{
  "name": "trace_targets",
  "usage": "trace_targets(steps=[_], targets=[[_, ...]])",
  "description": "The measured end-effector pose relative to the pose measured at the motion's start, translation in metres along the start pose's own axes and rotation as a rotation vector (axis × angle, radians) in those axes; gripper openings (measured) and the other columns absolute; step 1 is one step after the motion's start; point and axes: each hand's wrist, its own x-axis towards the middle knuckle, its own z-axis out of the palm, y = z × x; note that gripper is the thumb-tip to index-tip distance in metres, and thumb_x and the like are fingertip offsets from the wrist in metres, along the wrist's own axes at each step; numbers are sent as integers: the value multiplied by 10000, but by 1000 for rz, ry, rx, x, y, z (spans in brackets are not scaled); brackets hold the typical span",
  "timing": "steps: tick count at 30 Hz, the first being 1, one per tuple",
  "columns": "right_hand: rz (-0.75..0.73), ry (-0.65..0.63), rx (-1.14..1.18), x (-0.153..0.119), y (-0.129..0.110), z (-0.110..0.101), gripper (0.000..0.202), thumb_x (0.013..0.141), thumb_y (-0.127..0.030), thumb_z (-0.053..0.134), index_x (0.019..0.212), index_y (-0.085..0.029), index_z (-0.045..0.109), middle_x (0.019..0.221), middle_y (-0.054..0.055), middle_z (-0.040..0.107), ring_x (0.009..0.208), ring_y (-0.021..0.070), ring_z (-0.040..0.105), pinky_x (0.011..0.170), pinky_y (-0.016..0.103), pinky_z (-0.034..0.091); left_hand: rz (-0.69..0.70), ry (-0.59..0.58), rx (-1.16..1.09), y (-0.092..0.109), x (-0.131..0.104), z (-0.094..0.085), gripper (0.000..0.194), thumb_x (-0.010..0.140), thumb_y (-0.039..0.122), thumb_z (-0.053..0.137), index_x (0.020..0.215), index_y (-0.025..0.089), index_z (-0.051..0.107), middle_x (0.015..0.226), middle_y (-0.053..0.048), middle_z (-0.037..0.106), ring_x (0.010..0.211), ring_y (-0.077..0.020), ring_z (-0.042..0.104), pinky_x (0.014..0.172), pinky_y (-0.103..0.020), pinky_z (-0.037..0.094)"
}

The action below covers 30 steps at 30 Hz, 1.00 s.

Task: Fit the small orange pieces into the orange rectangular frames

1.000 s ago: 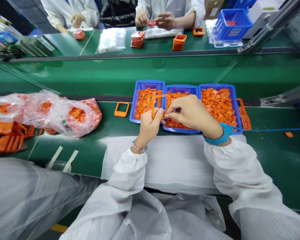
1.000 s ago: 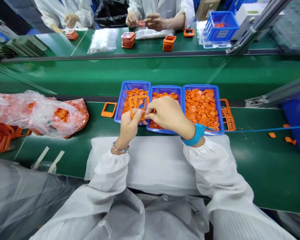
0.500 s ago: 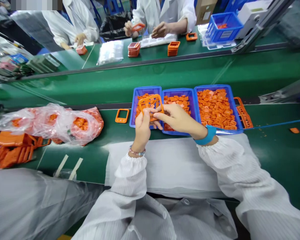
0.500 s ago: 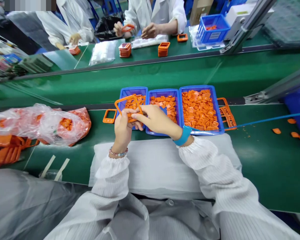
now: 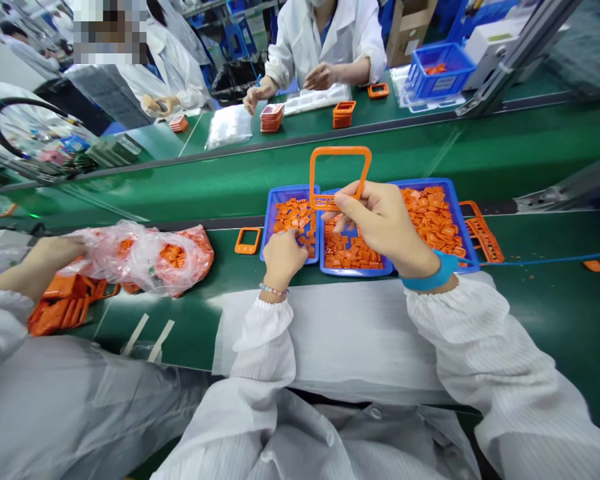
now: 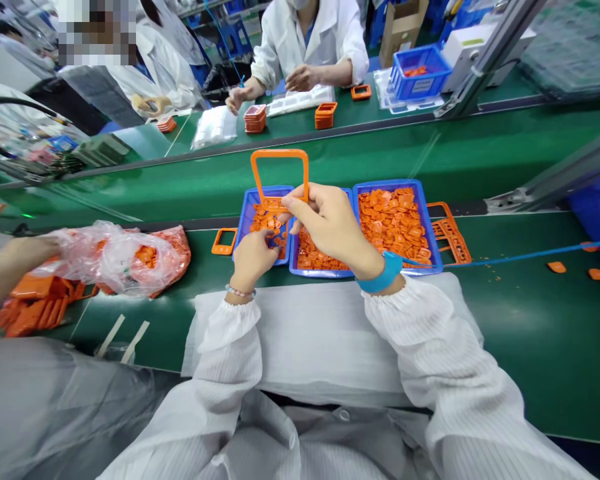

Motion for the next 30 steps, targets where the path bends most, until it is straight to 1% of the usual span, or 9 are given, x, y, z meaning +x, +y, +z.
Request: trace_targets(steps=[4,6,15,18,21,23,26,28,30], targets=[[-20,11,-21,-2,-7,-4,479,885,-663,666,846,-186,632,714,39,710,657,166,709,600,271,566,-37,-152,25,10,8,-7,293,818,184,634,1073,225,772,1127,-145,776,1109,-347,714,899,-445,560],[-36,5,-24,-3,-9,-5,483,888,-666,661,848,-187,626,711,36,703,674,163,712,602,263,559,-33,-182,39,13,11,-8,290,816,182,631,1063,225,777,1109,-147,780,1100,-337,719,910,-445,558],[-47,-32,6,-6,-6,0,428,901,-604,678,831,-183,641,718,36,708,623,150,683,587,265,545,-4,-180,97,18,17,-2,267,820,194,588,1020,204,764,1115,-163,767,1088,-363,720,900,-480,565],[-26,-54,0,-5,-5,2,443,890,-621,681,833,-183,648,756,43,729,602,139,667,584,264,545,4,-169,99,18,16,-1,267,874,263,559,1048,189,748,1129,-166,760,1082,-366,720,900,-479,564],[9,-86,11,-3,-3,3,452,873,-635,695,810,-191,635,735,37,726,582,137,657,571,263,539,21,-146,105,18,15,2,353,953,358,477,1161,189,707,1135,-175,754,1071,-360,722,896,-477,557],[32,-88,29,-2,-1,3,442,863,-629,711,794,-200,625,712,30,720,568,137,652,559,262,534,9,-119,100,17,15,4,372,980,353,426,1178,179,688,1135,-193,748,1068,-361,722,888,-476,549],[69,-82,30,0,1,4,425,856,-616,727,790,-210,617,712,29,726,559,138,648,552,265,534,-6,-18,-24,11,15,8,328,1003,341,400,1034,167,676,1025,-188,755,1001,-344,730,841,-445,540],[82,-80,12,2,3,4,422,858,-613,728,788,-211,617,715,31,729,559,140,647,554,270,536,31,118,-226,4,14,9,333,1028,384,390,922,184,634,888,-132,742,892,-283,731,786,-382,534],[81,-83,-12,2,7,4,424,862,-607,726,776,-206,618,708,34,727,558,139,643,556,271,536,96,252,-499,-2,12,9,337,1036,425,410,862,196,586,790,-71,711,740,-199,703,703,-309,522]])
